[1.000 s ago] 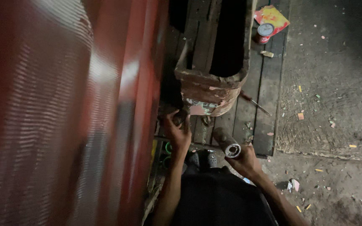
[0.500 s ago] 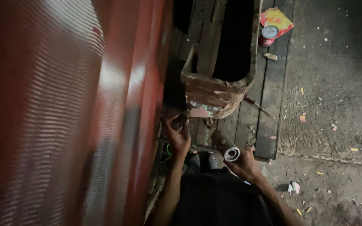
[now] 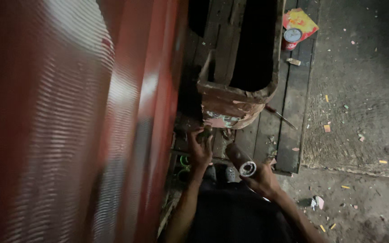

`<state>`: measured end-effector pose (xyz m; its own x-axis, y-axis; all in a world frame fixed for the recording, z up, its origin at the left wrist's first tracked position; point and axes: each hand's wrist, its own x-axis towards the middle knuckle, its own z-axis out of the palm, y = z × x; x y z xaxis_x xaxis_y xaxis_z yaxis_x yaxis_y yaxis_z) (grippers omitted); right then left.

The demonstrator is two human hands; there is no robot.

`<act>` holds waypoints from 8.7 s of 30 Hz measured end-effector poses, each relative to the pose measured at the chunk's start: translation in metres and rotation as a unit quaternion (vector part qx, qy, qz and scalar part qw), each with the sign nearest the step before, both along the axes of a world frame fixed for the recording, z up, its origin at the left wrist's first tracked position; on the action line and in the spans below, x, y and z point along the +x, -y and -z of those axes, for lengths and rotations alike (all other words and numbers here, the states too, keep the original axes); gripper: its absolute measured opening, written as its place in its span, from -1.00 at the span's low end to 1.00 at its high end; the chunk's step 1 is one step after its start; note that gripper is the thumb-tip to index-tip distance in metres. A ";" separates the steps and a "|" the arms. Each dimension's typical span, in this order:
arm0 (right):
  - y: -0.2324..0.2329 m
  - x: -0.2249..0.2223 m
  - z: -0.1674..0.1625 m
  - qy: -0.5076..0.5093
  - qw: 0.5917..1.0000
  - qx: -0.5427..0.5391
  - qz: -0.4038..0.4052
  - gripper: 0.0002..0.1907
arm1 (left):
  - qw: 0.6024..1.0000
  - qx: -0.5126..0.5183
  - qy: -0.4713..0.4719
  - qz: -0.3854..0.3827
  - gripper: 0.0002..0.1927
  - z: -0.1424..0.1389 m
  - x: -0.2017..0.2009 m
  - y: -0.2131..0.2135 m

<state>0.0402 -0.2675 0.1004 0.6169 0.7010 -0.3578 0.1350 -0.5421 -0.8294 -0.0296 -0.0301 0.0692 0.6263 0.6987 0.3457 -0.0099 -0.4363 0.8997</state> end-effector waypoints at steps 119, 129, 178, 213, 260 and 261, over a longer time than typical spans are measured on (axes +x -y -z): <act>-0.063 -0.049 -0.049 0.135 0.945 0.208 -0.214 -0.88 | 0.995 -0.064 0.033 0.068 -0.86 0.015 -0.004 -0.019; -0.013 -0.038 0.012 0.000 0.993 -0.121 0.001 -0.51 | 0.984 -0.143 0.094 0.047 -0.85 0.032 -0.033 -0.025; -0.058 -0.081 -0.093 0.104 0.960 0.208 -0.154 -0.80 | 0.983 -0.073 0.152 0.072 -0.82 0.009 0.019 -0.016; -0.019 -0.067 -0.024 0.070 0.996 0.054 0.001 -0.67 | 0.990 -0.021 0.117 0.078 -0.84 0.022 0.017 -0.019; -0.036 -0.039 0.006 0.069 0.997 0.029 0.008 -0.63 | 0.897 -0.410 0.147 0.072 -0.63 0.031 0.006 -0.030; -0.037 -0.039 0.009 0.073 0.997 0.022 0.000 -0.65 | 0.896 -0.384 0.194 0.111 -0.67 0.031 0.008 -0.031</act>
